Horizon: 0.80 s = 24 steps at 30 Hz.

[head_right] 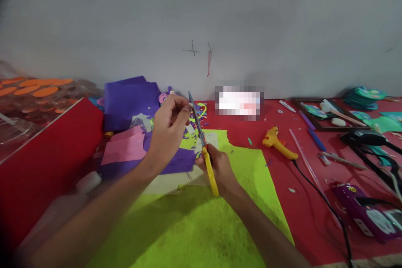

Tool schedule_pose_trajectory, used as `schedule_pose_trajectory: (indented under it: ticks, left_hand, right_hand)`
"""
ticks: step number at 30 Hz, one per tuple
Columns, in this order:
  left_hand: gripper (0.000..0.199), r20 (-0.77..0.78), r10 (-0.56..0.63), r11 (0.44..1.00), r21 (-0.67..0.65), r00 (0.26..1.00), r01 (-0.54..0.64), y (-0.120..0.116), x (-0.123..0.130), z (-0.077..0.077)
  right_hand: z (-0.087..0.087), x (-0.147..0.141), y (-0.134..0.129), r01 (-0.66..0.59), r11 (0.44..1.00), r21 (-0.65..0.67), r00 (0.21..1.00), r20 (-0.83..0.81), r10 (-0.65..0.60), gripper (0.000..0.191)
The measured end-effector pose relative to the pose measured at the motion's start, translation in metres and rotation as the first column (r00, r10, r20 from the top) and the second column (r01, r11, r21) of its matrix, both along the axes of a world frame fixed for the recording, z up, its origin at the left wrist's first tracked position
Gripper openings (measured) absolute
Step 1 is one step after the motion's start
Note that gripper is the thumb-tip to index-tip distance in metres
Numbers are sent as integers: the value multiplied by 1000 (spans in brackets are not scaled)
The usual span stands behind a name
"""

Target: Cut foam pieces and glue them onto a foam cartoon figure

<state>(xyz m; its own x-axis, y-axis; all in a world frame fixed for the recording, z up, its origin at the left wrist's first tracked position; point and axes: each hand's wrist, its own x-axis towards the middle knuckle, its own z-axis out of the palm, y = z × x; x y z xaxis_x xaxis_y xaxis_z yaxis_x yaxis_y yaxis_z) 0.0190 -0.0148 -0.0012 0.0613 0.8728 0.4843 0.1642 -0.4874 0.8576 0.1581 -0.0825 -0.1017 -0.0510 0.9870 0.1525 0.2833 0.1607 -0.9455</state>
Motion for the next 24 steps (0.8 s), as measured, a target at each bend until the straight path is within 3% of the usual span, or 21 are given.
schedule_pose_trajectory:
  ticks: [18, 24]
  left_hand:
    - [15, -10, 19, 1000, 23, 1000, -19, 1, 0, 0]
    - [17, -64, -3, 1000, 28, 998, 5, 8, -6, 1]
  right_hand:
    - [9, 5, 2, 37, 999, 7, 995, 97, -38, 50]
    - [7, 4, 2, 17, 999, -32, 1000, 16, -17, 52]
